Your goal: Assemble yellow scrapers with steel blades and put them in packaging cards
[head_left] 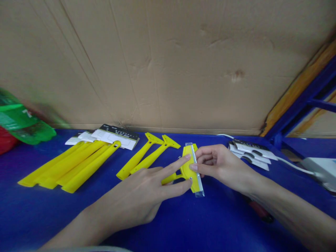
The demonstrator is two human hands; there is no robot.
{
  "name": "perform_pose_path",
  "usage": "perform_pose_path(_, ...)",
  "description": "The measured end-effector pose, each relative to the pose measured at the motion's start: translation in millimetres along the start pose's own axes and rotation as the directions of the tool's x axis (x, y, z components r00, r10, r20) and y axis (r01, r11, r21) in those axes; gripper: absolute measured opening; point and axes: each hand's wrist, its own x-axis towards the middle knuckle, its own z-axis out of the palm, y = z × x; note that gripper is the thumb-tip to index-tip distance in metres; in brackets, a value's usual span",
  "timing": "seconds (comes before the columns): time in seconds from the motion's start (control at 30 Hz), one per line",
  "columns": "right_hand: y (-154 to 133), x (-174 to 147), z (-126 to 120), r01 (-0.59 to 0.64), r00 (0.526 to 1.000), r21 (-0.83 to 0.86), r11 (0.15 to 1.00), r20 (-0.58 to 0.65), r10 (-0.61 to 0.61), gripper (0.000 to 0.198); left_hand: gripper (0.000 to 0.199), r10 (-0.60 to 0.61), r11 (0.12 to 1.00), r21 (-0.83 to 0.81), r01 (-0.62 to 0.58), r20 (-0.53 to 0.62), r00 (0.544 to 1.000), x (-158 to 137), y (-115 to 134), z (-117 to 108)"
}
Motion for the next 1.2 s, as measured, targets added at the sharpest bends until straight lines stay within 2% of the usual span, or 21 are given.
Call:
perform_pose_path(0.17, 0.4, -1.0, 0.7, 0.004, 1.000, -0.013, 1.000, 0.003, -0.003, 0.034, 0.080, 0.017, 0.998, 0.059, -0.017, -0.010, 1.000, -1.1, -1.8, 1.3)
perform_pose_path(0.37, -2.5, -1.5, 0.9, 0.031, 0.999, -0.023, 0.999, -0.015, -0.031, 0.034, 0.073, 0.002, 0.998, 0.060, 0.001, -0.039, 0.999, -0.7, -0.4, -0.6)
perform_pose_path(0.57, -4.7, -1.0, -0.1, 0.039, 0.999, -0.033, 0.999, 0.002, -0.039, 0.034, 0.077, 0.002, 0.998, 0.061, 0.001, -0.052, 0.999, -1.4, -1.6, -0.2)
perform_pose_path(0.8, -5.0, -1.5, 0.4, 0.053, 0.999, -0.034, 0.998, -0.013, -0.053, 0.035, 0.068, -0.001, 1.000, 0.013, 0.001, -0.041, 0.999, -0.8, -2.1, 0.5)
perform_pose_path(1.03, -2.0, 0.5, -0.2, 0.039, 0.999, -0.032, 0.999, -0.005, -0.040, 0.032, 0.073, -0.027, 1.000, 0.001, 0.027, -0.007, 1.000, 0.8, -1.0, -2.5)
perform_pose_path(1.2, -0.6, 1.5, -0.7, 0.052, 0.999, -0.027, 0.998, -0.010, -0.052, 0.031, 0.073, -0.014, 1.000, -0.019, 0.013, -0.042, 0.999, 2.1, -1.3, -2.5)
